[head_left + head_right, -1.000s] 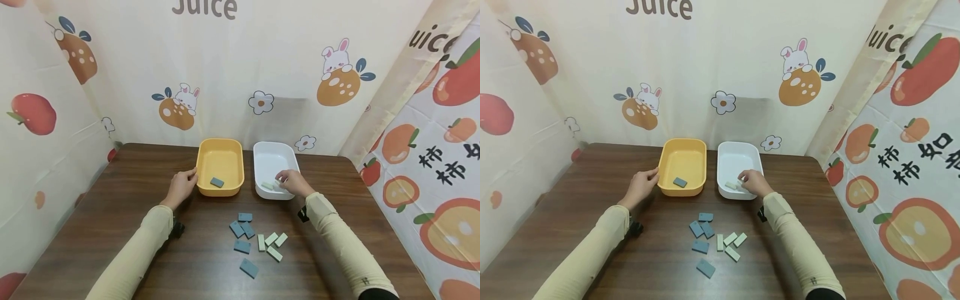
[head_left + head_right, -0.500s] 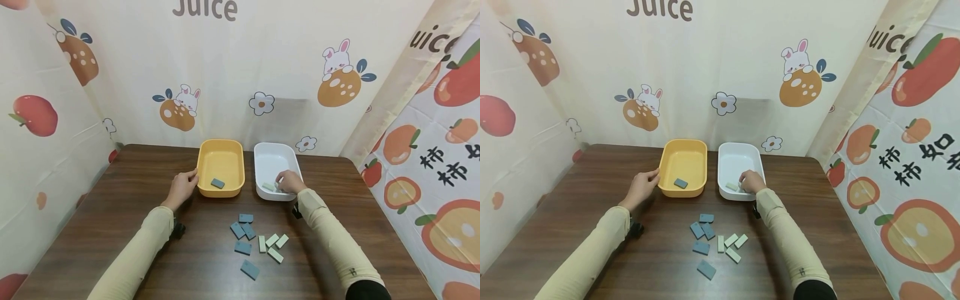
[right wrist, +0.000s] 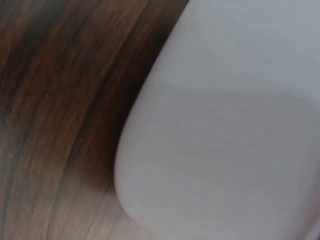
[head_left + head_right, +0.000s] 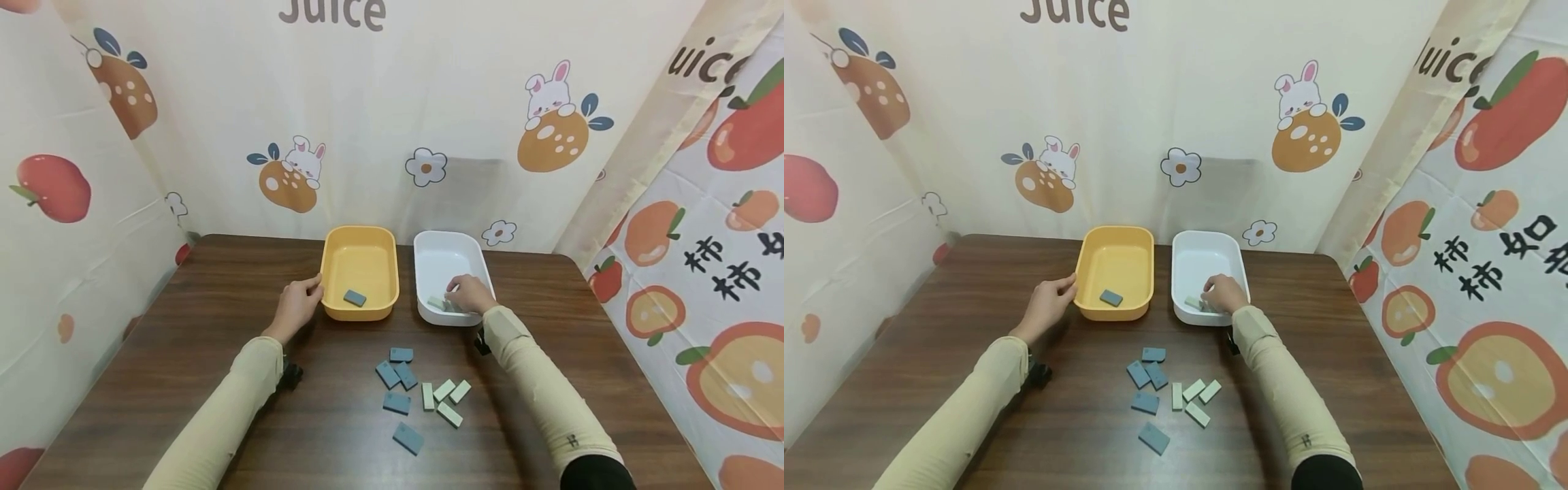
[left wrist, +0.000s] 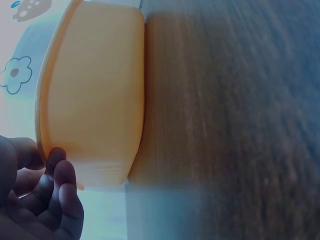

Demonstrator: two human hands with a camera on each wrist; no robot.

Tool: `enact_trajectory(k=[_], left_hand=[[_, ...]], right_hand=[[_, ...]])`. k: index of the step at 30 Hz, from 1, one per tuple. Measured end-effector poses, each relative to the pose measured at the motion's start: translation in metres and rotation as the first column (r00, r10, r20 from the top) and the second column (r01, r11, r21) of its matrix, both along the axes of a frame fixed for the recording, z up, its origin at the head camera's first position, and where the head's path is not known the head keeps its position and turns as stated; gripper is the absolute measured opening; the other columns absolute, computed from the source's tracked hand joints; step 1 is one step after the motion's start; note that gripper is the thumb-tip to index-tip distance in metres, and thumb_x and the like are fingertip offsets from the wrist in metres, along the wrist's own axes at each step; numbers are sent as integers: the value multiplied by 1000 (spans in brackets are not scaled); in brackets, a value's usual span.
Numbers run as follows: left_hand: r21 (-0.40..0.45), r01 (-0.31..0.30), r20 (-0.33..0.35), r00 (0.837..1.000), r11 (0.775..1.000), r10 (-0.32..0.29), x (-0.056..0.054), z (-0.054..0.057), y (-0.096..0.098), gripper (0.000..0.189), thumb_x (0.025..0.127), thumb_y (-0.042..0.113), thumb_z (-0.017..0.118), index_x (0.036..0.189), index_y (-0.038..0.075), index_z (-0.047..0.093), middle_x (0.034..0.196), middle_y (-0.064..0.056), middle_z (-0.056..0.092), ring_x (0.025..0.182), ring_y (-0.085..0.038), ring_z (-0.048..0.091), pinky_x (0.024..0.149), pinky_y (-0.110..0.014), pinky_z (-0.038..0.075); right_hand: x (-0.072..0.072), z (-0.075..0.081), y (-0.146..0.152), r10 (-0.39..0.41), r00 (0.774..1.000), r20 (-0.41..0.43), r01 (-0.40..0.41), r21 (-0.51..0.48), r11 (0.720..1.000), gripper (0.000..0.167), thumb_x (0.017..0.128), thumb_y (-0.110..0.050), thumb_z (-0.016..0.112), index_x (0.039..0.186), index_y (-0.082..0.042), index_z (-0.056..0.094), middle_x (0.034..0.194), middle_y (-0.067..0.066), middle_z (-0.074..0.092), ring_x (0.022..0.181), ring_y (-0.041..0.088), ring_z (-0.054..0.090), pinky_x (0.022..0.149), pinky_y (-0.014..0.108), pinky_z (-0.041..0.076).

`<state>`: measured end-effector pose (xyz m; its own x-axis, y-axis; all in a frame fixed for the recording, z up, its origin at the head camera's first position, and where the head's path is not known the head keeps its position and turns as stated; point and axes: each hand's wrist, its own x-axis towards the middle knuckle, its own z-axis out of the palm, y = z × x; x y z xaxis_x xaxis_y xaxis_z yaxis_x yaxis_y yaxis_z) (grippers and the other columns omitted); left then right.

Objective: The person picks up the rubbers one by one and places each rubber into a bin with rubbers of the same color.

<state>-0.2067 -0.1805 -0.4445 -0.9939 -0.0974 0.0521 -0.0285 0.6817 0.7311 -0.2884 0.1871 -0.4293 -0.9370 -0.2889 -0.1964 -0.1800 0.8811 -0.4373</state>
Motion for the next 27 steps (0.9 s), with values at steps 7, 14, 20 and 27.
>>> enact_trajectory(k=[7, 14, 20, 27], left_hand=[[16, -8, 11, 1000, 1000, 7, 0, -2, -1, 42, 98, 20, 53, 138, 5, 54, 100, -19, 70, 56, -17, 39, 54, -27, 38], [-2, -9, -4, 1000, 1000, 9, 1, 0, -1, 41, 98, 20, 54, 137, 5, 55, 95, -16, 70, 60, -19, 41, 56, -28, 38], [1, -3, 5, 1000, 1000, 3, 2, -1, -2, 41, 98, 20, 54, 137, 5, 55, 87, -13, 68, 58, -19, 42, 56, -28, 38], [12, 2, -5, 1000, 1000, -2, 1, -1, -4, 41, 98, 20, 53, 137, 5, 55, 94, -14, 69, 60, -19, 43, 57, -29, 39]], right_hand=[[11, 17, 4, -5, 998, -64, 1, -71, 997, 24, 94, -23, 59, 101, -3, 70, 96, 15, 70, 84, 24, 62, 73, 36, 49], [26, 33, 16, -54, 994, -93, 42, -126, 991, 26, 97, -24, 56, 107, -3, 70, 105, 18, 69, 94, 29, 62, 79, 43, 52], [39, 37, 28, -119, 982, -148, 90, -190, 978, 26, 97, -22, 56, 107, -1, 70, 104, 18, 69, 90, 28, 60, 77, 40, 51], [49, 40, 39, -239, 954, -184, 191, -244, 951, 27, 98, -18, 55, 109, 3, 68, 105, 22, 68, 89, 29, 60, 72, 36, 51]])
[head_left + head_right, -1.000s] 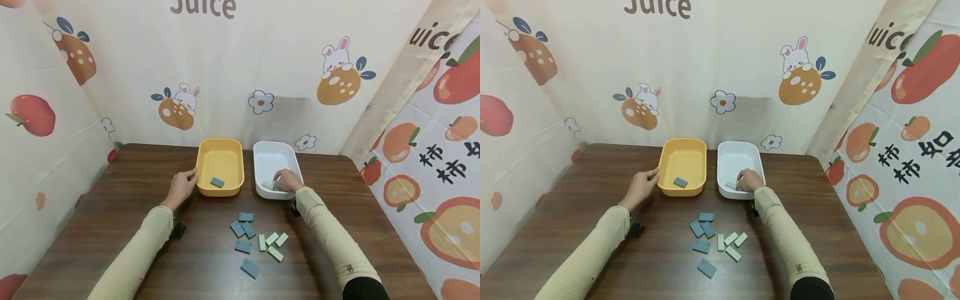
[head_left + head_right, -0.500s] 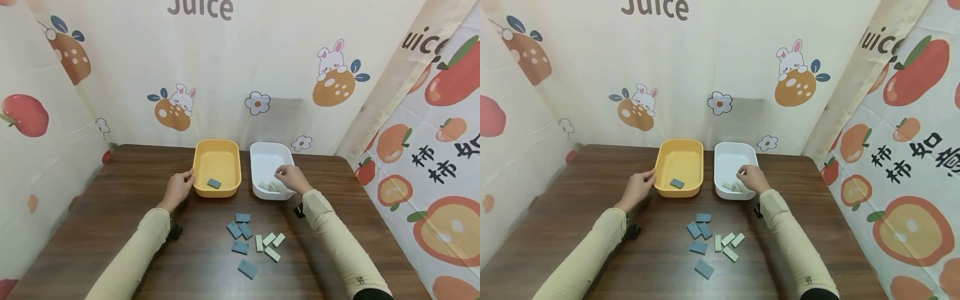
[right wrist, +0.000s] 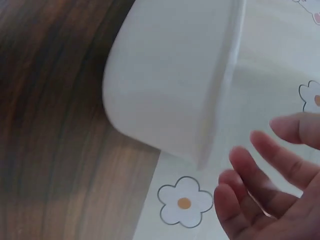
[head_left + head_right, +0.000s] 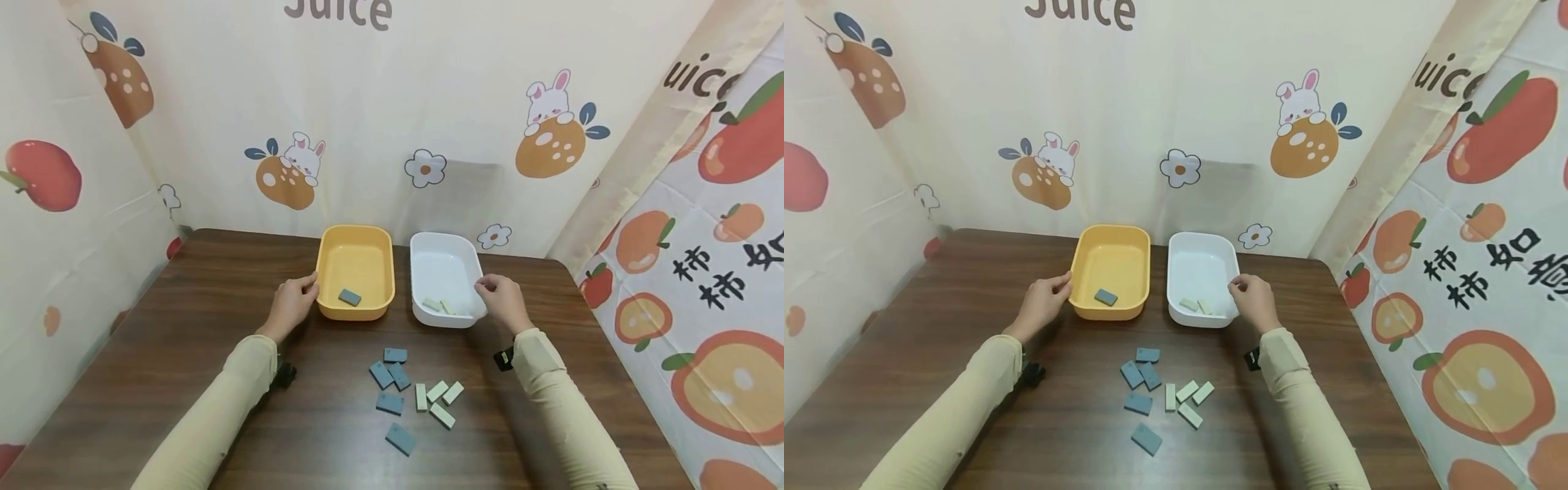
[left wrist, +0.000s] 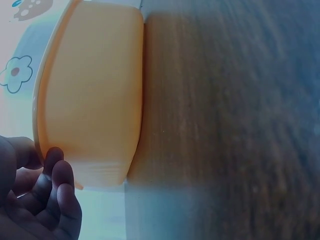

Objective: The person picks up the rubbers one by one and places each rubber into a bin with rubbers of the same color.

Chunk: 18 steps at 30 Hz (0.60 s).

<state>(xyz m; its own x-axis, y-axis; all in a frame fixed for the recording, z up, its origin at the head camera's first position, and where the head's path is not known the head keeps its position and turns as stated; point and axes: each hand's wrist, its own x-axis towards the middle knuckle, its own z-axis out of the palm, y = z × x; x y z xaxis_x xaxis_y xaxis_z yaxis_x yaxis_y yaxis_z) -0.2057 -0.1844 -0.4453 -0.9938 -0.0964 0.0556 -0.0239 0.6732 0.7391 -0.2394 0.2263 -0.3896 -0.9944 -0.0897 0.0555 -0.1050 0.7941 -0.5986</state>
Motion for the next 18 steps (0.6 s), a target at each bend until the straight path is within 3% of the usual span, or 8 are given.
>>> enact_trajectory(k=[11, 18], left_hand=[[-2, -2, 1, 1000, 1000, 2, 0, 2, -1, 41, 98, 21, 53, 136, 5, 56, 85, -10, 64, 63, -19, 45, 58, -28, 39], [-16, -17, -9, 1000, 1000, 17, 0, 3, 1, 41, 97, 21, 54, 134, 3, 58, 87, -10, 62, 69, -20, 50, 59, -27, 40]], right_hand=[[4, -21, 14, -149, 988, 39, 150, -28, 988, 37, 97, -20, 55, 123, 7, 60, 113, 26, 67, 99, 35, 64, 79, 42, 53], [8, -34, 15, -184, 983, 29, 185, -42, 982, 33, 97, -18, 55, 116, 8, 65, 103, 24, 67, 89, 31, 61, 70, 32, 47]])
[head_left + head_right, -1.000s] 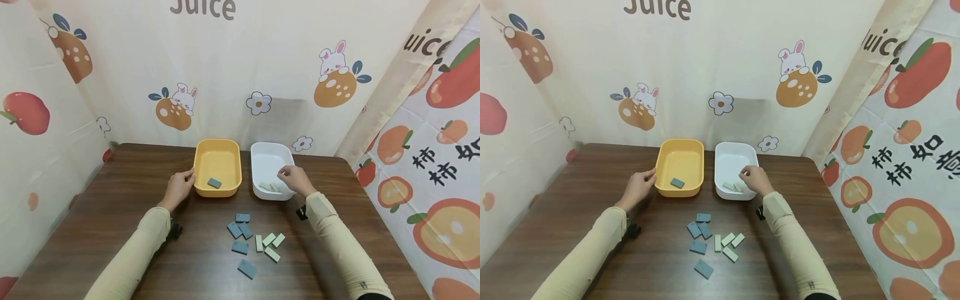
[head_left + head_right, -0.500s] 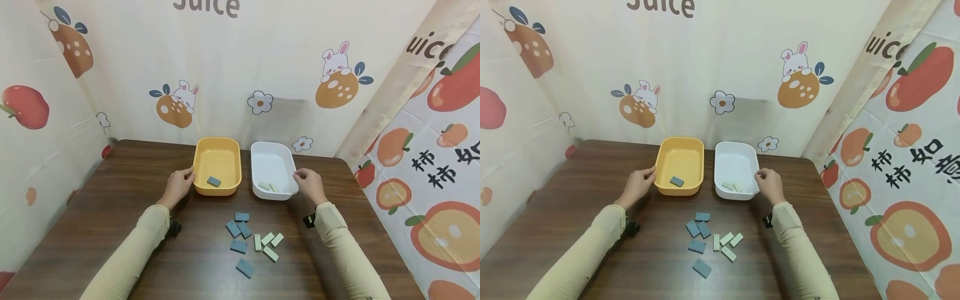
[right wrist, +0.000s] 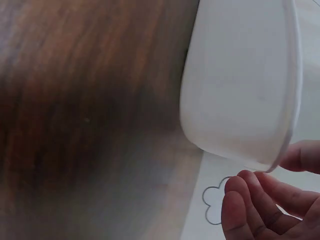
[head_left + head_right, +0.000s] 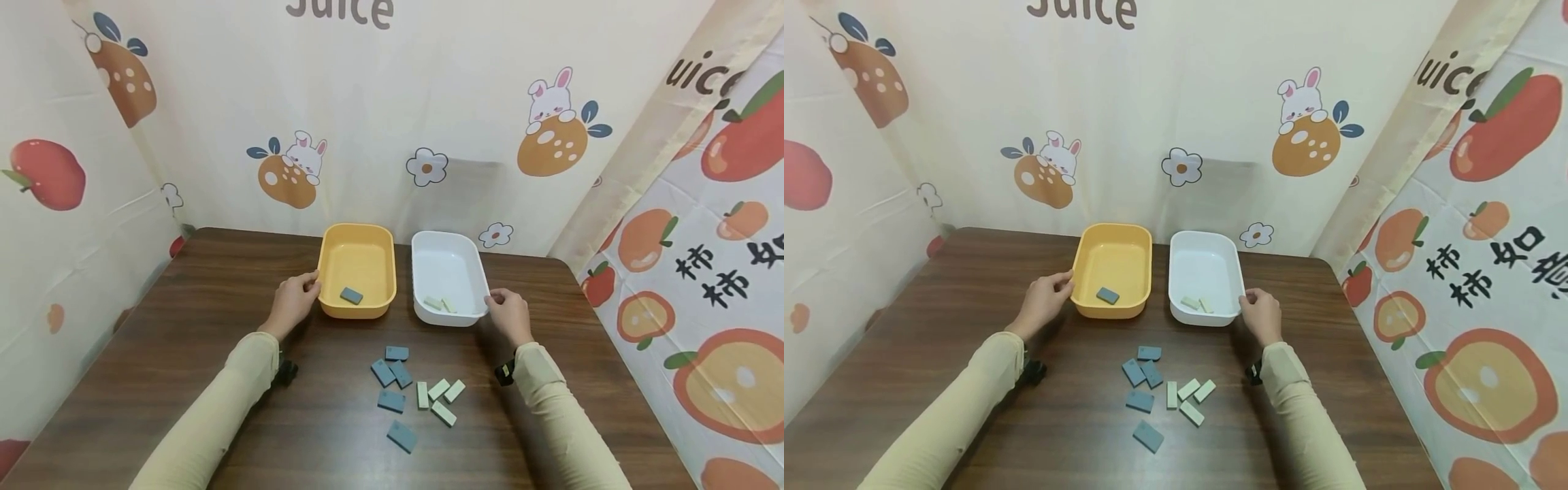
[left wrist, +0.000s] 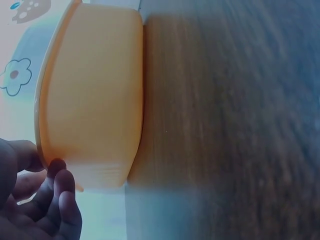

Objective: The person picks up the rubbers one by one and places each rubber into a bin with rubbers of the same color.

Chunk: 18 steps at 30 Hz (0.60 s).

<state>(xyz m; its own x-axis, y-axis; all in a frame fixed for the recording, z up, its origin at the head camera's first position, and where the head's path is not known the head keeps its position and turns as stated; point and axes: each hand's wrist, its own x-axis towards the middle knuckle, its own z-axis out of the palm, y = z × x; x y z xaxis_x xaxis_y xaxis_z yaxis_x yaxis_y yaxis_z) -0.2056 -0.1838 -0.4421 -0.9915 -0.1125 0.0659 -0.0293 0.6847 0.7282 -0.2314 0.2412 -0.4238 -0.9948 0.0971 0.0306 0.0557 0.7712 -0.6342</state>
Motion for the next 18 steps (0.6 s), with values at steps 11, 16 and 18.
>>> enact_trajectory(k=[11, 16, 18], left_hand=[[-40, -13, -87, 996, 999, 9, -2, -1, 3, 38, 95, 18, 57, 128, 0, 63, 96, -14, 62, 83, -25, 56, 71, -33, 43], [-24, -27, -114, 993, 999, 24, 0, 1, 3, 36, 93, 18, 60, 125, 1, 65, 110, -18, 57, 92, -30, 58, 78, -42, 47], [-8, -36, -133, 991, 999, 35, 1, 1, 4, 35, 93, 18, 61, 123, 2, 66, 116, -19, 54, 95, -32, 58, 81, -46, 46]], right_hand=[[2, -12, 4, -39, 999, -25, 36, -85, 996, 34, 97, -21, 55, 110, 7, 69, 96, 23, 70, 77, 23, 62, 64, 25, 45], [1, -13, 5, -31, 999, -5, 31, -114, 993, 36, 99, -23, 53, 108, 7, 69, 87, 20, 69, 64, 13, 58, 59, 23, 45], [2, -14, 6, -28, 999, 15, 30, -122, 992, 37, 99, -25, 52, 109, 7, 68, 84, 19, 68, 62, 11, 56, 58, 23, 45]])
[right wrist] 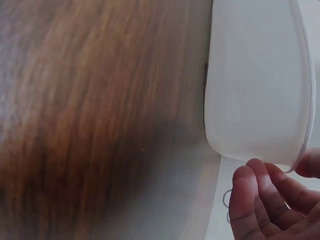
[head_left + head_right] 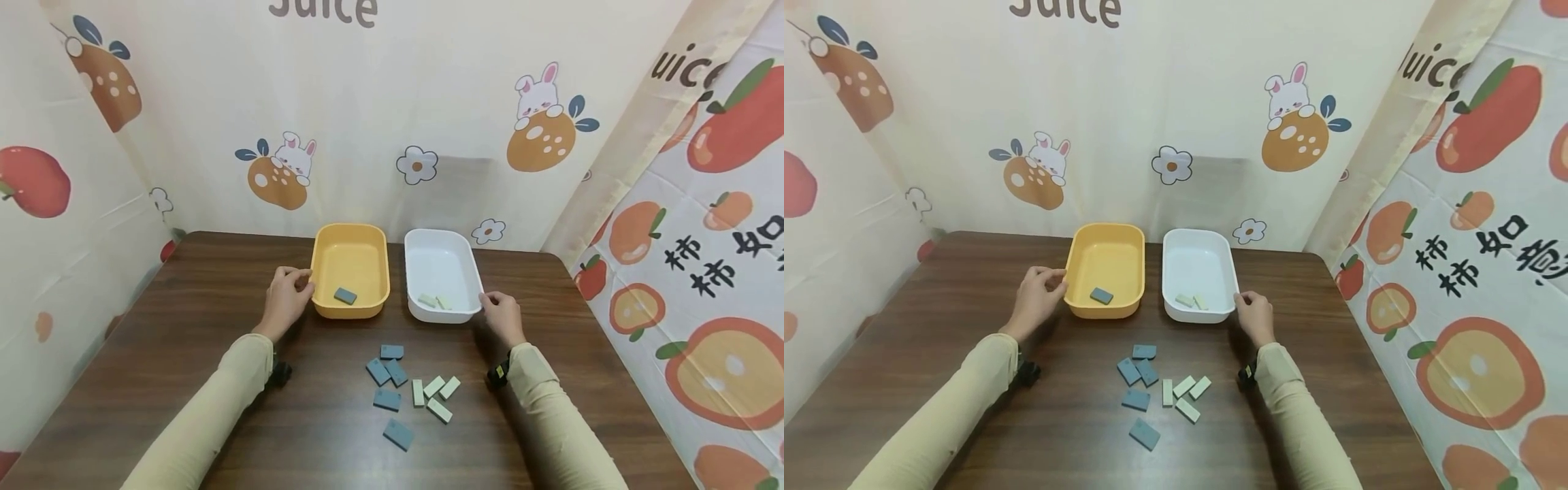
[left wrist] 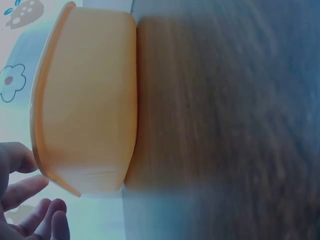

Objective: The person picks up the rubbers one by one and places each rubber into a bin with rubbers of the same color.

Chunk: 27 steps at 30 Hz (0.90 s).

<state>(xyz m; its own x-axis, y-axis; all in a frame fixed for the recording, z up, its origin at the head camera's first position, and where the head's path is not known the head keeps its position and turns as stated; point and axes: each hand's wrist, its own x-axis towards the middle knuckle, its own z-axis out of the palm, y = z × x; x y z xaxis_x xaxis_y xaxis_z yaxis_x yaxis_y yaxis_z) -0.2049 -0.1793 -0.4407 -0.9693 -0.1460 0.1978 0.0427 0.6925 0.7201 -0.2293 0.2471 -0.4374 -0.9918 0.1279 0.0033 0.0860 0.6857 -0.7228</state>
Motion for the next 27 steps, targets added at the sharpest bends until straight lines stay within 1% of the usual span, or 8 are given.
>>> enact_trajectory(k=[3, 7, 12, 16, 19, 21, 24, 27], left_hand=[[10, -18, -46, 999, 1000, 19, 2, 1, 2, 31, 92, 17, 60, 119, 3, 68, 117, -20, 54, 98, -34, 57, 83, -49, 46], [4, -22, -141, 990, 1000, 22, 5, 3, 6, 25, 90, 12, 60, 108, 1, 73, 110, -20, 60, 95, -35, 55, 81, -47, 43], [-25, 20, -230, 973, 999, -25, 7, 3, 14, 20, 89, 7, 60, 101, 2, 75, 105, -18, 63, 88, -32, 51, 75, -41, 39], [-20, 79, -270, 960, 997, -81, 9, 4, 21, 19, 89, 6, 60, 100, 3, 75, 102, -15, 64, 90, -29, 56, 76, -40, 45], [-10, 145, -308, 941, 989, -141, 10, 6, 26, 18, 89, 4, 60, 100, 2, 75, 100, -13, 64, 88, -26, 61, 76, -40, 51], [-12, 187, -339, 923, 982, -180, 10, 7, 29, 17, 89, 3, 62, 100, 3, 74, 98, -12, 64, 84, -23, 63, 74, -40, 54], [-24, 241, -371, 899, 970, -232, 10, 8, 34, 18, 86, 0, 64, 101, 3, 74, 95, -11, 64, 80, -21, 62, 70, -39, 55], [-39, 289, -377, 882, 957, -281, 12, 9, 40, 19, 85, -1, 65, 103, 3, 73, 94, -11, 64, 79, -20, 62, 70, -38, 55]], right_hand=[[-1, 0, -1, 17, 999, 41, -16, -26, 1000, 39, 101, -27, 49, 111, 7, 67, 80, 18, 66, 61, 11, 55, 58, 23, 46], [-2, 1, -3, 42, 996, 82, -38, -48, 998, 41, 102, -29, 46, 113, 7, 64, 79, 14, 63, 63, 12, 54, 58, 23, 48], [-3, 0, -4, 43, 996, 74, -39, -47, 998, 41, 103, -29, 45, 113, 6, 64, 81, 14, 63, 63, 13, 55, 57, 24, 49], [-1, -2, -5, 16, 999, 48, -13, -65, 998, 39, 102, -28, 46, 113, 4, 66, 81, 15, 65, 61, 12, 55, 56, 24, 49], [0, -5, -5, -5, 1000, 31, 7, -73, 997, 38, 102, -27, 47, 112, 3, 66, 79, 14, 64, 59, 12, 55, 56, 25, 48], [1, -6, -4, -15, 1000, 19, 16, -72, 997, 38, 102, -27, 46, 111, 4, 66, 78, 15, 64, 58, 12, 55, 56, 25, 47], [1, -8, -3, -23, 1000, 10, 24, -69, 997, 38, 102, -27, 46, 111, 4, 66, 80, 17, 66, 58, 13, 57, 56, 24, 46], [1, -9, -3, -26, 1000, 14, 27, -68, 997, 39, 102, -28, 46, 112, 5, 66, 82, 19, 67, 59, 15, 60, 56, 24, 46]])
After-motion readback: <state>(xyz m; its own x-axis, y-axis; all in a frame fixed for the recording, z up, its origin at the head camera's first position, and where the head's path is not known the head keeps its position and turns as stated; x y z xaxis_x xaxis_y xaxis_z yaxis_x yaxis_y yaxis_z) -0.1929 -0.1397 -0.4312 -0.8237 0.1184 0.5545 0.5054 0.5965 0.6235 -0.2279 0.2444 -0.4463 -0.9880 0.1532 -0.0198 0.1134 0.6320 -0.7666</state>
